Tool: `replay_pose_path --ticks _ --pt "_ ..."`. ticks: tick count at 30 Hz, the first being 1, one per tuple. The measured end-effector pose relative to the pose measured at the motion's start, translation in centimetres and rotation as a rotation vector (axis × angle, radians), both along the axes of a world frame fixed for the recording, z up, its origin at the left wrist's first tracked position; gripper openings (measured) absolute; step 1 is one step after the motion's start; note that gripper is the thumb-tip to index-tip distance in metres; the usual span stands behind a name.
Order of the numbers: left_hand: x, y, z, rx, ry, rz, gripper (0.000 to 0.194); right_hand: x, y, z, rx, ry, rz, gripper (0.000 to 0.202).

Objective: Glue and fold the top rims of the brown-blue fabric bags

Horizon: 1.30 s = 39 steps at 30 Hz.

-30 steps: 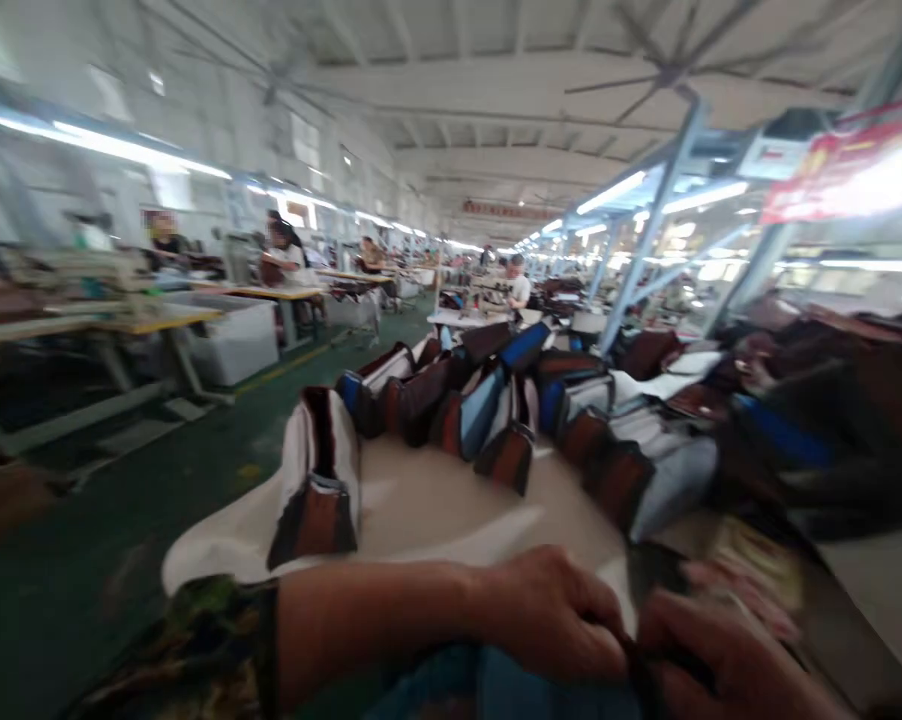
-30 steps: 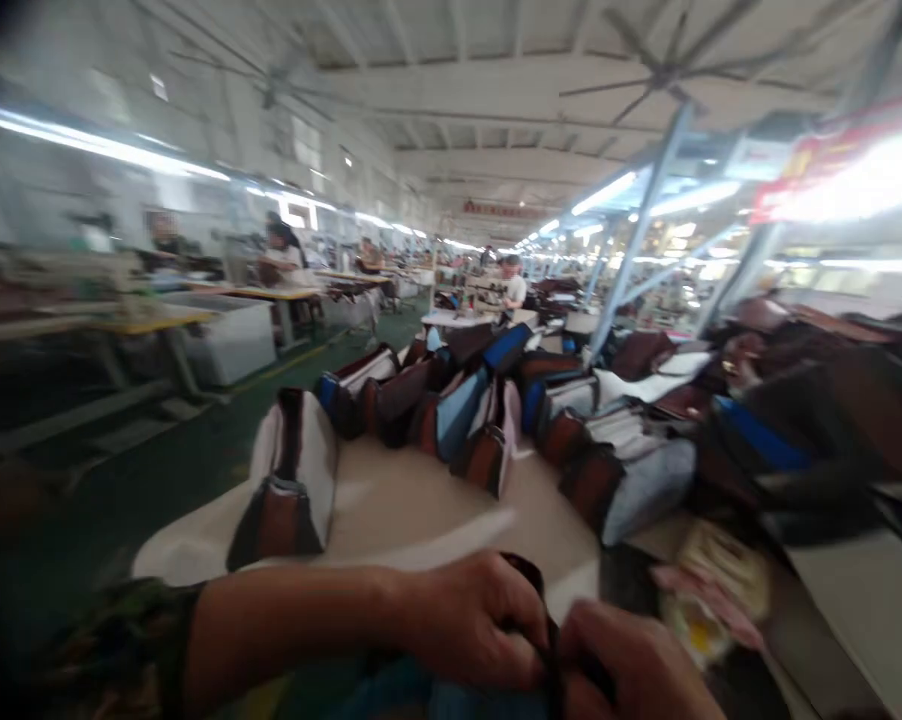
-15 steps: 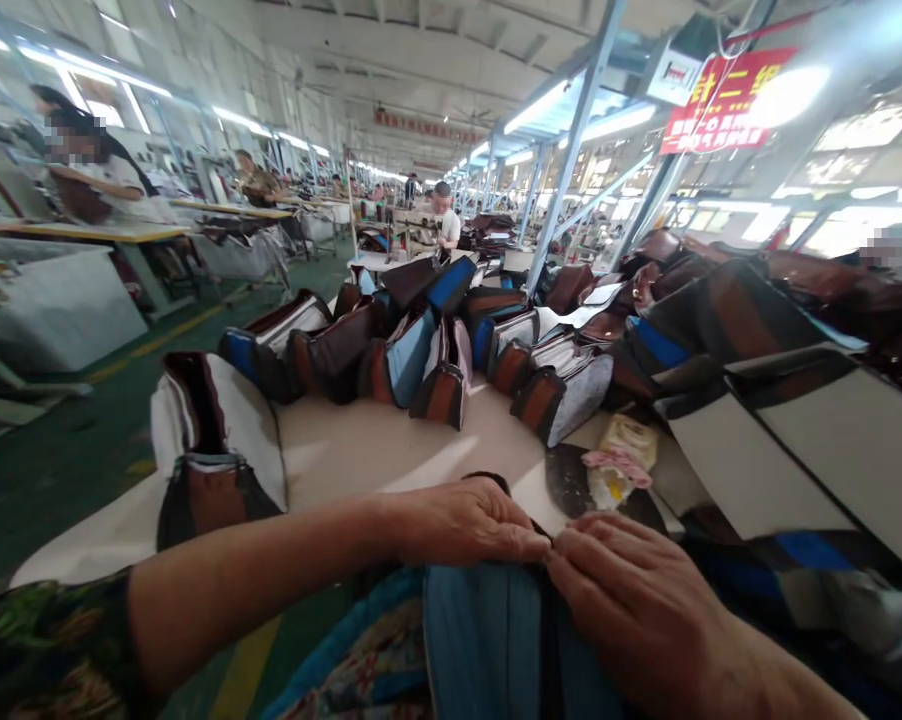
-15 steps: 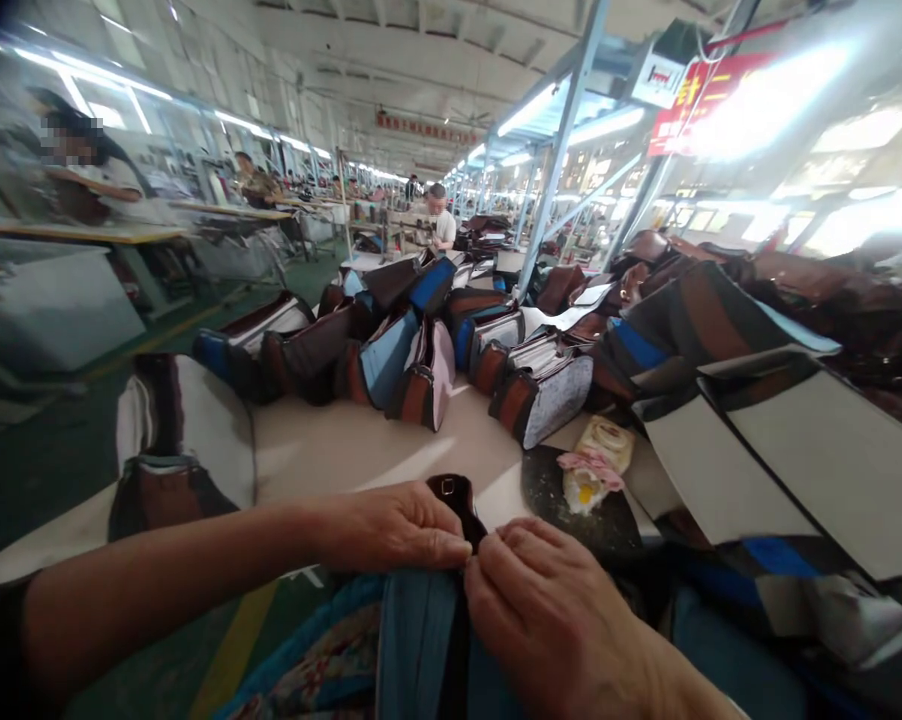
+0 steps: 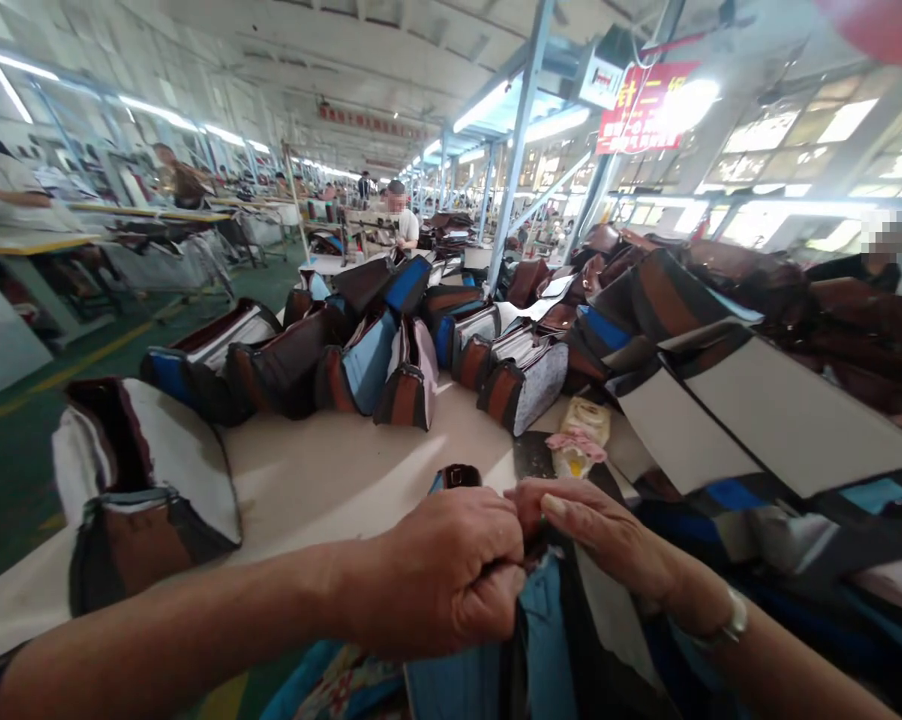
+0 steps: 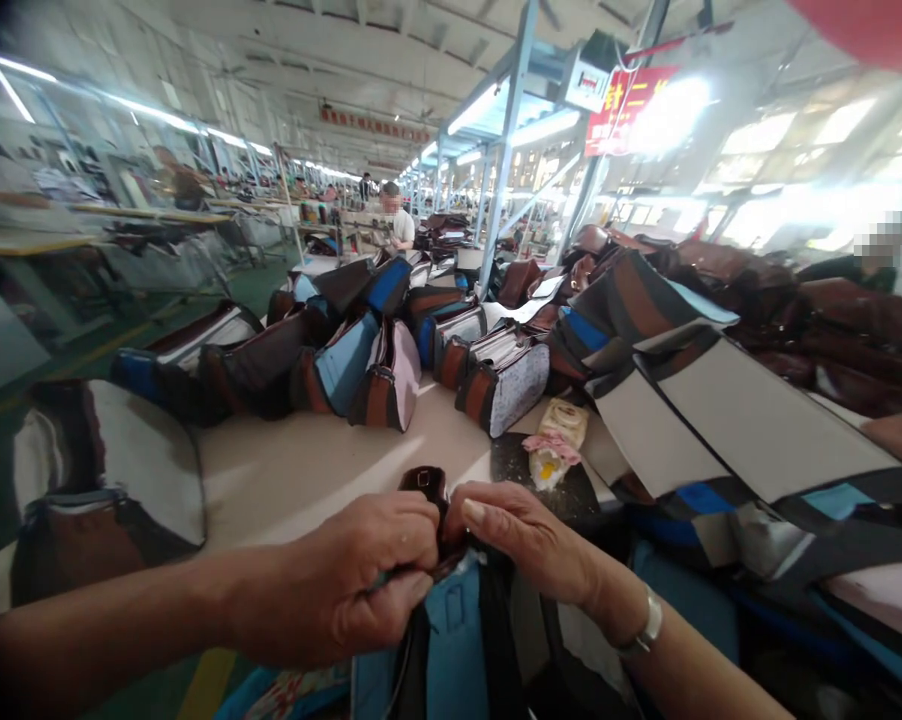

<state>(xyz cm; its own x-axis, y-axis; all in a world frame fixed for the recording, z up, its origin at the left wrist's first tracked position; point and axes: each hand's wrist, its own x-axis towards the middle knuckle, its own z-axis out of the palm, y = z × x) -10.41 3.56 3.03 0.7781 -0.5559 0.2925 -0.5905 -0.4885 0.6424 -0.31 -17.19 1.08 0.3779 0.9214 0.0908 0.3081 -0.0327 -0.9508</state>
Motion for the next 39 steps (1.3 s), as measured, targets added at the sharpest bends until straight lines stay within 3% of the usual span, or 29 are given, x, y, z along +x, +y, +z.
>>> replay_pose_path --ticks 4,6,9,12,15,18,23,26,32,39 --pt "1.0 2.0 1.2 0.019 -0.007 0.031 0.014 1.1 0.3 0.6 -0.006 -0.053 -0.031 0.037" --pt "1.9 3.8 1.4 0.026 0.036 0.003 0.013 0.9 0.6 0.6 -0.016 0.03 -0.022 0.031" --pt "2.6 6.1 0.9 0.018 0.156 -0.055 0.011 0.0 1.4 -0.5 -0.022 0.18 0.016 0.031" --pt "2.2 6.9 -0.2 0.055 0.287 -0.045 0.017 -0.9 2.1 -2.2 -0.029 0.193 0.004 0.031" --pt "1.3 6.6 -0.8 0.091 0.387 0.016 0.042 -1.3 2.6 -3.4 -0.035 0.228 -0.016 0.031" --pt "0.8 6.1 -0.9 0.033 0.477 0.062 0.048 -1.2 3.0 -3.6 -0.019 0.264 -0.007 0.032" --pt "1.2 6.0 -1.0 -0.153 0.644 0.137 0.044 -0.6 3.2 -3.0 -0.014 0.261 0.034 0.029" --pt "1.5 5.8 -1.0 -0.276 0.721 0.163 0.029 -0.4 3.3 -3.2 0.013 0.285 0.069 0.028" --pt "1.4 4.1 -1.1 -0.124 0.708 0.272 0.049 -0.3 3.8 -3.8 0.075 0.35 0.096 0.023" --pt "1.7 3.7 -2.0 -0.168 0.747 0.313 0.023 0.0 3.5 -3.8 0.038 0.301 0.098 0.022"
